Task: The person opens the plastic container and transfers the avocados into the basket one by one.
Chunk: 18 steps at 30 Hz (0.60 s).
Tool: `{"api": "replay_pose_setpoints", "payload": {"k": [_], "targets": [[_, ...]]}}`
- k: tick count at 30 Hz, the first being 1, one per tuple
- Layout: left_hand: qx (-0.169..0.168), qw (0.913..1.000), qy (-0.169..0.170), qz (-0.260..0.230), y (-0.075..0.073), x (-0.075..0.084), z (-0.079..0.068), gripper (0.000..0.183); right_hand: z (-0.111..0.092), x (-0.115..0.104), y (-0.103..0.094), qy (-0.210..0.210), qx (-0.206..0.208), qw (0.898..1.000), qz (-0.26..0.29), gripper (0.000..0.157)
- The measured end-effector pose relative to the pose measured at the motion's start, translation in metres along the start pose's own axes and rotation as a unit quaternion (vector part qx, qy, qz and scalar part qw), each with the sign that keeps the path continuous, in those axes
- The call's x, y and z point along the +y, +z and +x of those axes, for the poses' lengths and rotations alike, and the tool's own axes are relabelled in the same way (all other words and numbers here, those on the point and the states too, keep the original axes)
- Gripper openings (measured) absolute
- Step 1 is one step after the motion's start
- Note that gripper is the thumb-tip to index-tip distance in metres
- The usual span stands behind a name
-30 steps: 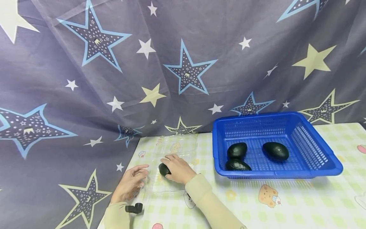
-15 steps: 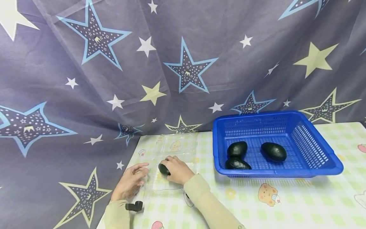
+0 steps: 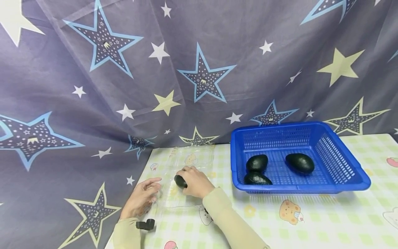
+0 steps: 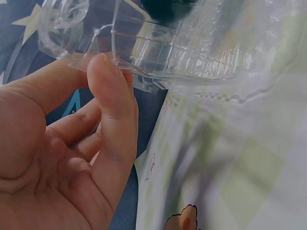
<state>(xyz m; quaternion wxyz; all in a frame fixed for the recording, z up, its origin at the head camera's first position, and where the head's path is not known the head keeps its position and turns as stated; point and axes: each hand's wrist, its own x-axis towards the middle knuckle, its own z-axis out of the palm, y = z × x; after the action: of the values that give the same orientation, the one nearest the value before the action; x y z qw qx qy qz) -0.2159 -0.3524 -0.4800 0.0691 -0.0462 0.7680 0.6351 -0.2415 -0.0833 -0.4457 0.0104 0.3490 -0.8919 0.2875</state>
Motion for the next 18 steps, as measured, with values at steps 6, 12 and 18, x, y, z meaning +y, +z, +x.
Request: {"api": "replay_pose_setpoints", "payload": {"k": [6, 12, 18], "targets": [[0.002, 1.0, -0.002, 0.001, 0.0, -0.002, 0.001, 0.05, -0.01, 0.005, -0.017, 0.002, 0.03, 1.0, -0.004, 0.056], [-0.004, 1.0, -0.004, 0.004, -0.002, -0.003, -0.001, 0.052, -0.021, 0.008, -0.033, 0.002, 0.06, 0.998, -0.004, 0.058], [-0.007, 1.0, -0.003, 0.003, 0.001, 0.0, -0.001, 0.052, -0.032, 0.014, -0.049, 0.007, 0.092, 0.996, -0.012, 0.056]]}}
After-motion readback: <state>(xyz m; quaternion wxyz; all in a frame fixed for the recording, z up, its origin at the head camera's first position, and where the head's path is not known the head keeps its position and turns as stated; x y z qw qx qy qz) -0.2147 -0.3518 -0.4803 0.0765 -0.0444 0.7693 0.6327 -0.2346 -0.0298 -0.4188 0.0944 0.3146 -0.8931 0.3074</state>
